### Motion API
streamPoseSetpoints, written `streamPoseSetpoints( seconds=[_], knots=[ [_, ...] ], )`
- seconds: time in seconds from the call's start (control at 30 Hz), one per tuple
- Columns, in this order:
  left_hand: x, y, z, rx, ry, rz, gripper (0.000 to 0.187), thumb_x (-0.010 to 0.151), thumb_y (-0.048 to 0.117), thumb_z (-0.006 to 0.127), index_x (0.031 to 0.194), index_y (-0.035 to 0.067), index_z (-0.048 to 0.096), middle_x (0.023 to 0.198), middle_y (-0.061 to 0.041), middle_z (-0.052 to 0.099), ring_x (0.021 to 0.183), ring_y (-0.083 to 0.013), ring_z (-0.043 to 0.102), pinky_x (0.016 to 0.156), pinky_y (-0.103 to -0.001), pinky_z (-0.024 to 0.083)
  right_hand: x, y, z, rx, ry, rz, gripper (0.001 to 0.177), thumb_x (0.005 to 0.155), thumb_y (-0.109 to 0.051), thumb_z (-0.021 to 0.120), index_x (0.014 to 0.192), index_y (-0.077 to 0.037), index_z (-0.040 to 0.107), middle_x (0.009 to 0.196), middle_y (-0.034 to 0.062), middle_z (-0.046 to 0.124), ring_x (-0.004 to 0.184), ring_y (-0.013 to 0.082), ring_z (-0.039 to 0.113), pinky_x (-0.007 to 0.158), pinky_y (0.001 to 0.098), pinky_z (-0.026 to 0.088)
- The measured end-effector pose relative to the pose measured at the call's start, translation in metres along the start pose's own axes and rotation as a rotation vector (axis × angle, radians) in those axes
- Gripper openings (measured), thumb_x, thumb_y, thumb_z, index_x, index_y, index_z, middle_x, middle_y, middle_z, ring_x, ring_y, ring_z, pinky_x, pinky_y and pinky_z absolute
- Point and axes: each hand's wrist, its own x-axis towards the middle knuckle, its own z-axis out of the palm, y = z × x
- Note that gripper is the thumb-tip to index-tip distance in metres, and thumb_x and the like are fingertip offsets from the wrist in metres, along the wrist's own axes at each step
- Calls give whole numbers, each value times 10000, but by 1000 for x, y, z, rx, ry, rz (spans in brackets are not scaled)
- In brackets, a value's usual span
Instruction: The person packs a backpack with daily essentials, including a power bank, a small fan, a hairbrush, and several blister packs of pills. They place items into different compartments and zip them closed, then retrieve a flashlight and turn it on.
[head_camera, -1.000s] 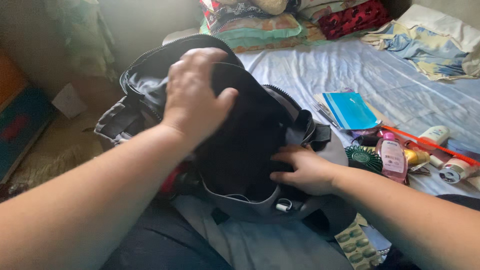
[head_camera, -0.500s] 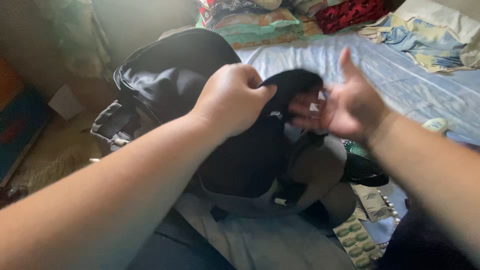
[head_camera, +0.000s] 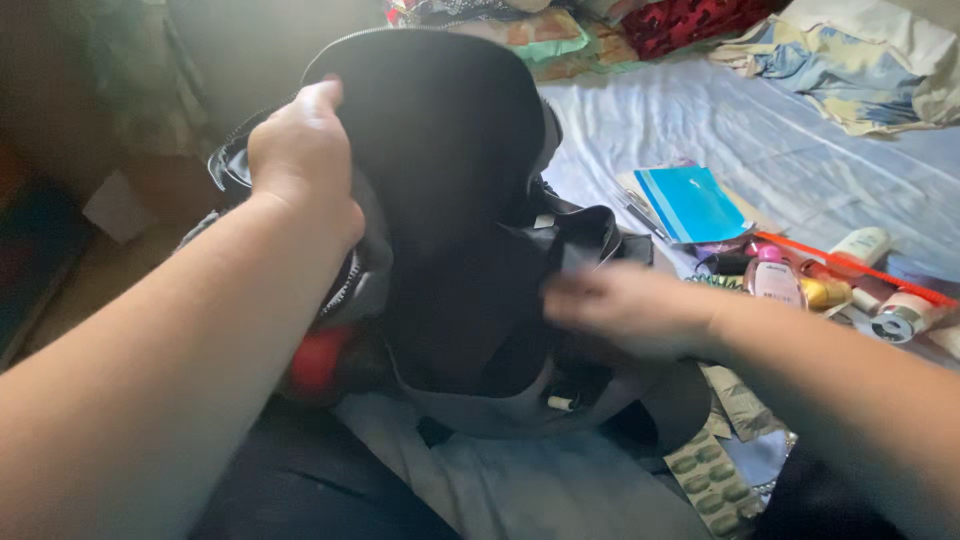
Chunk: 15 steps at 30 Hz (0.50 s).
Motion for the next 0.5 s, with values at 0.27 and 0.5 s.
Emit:
streamPoseSetpoints(
  seconds=[0.27, 0.5],
  knots=[
    [-15, -40, 41, 26, -114, -15, 482, 929, 466, 524, 1214, 80, 571, 1202, -133, 646, 1092, -272, 622, 888, -488, 498, -18, -4, 21, -306, 27, -312, 487, 871, -581, 631, 1079, -146, 698, 1415, 136, 543, 1443, 343, 350, 1158, 469, 307],
    [-81, -107, 55, 825, -477, 43, 606, 811, 354, 693, 1290, 4, 564, 1195, -248, 682, 1140, -375, 687, 948, -470, 565, -24, -19, 20, -350, 30, -277, 551, 775, -654, 653, 1004, -159, 727, 1156, 102, 644, 1256, 322, 517, 1056, 486, 421]
  ],
)
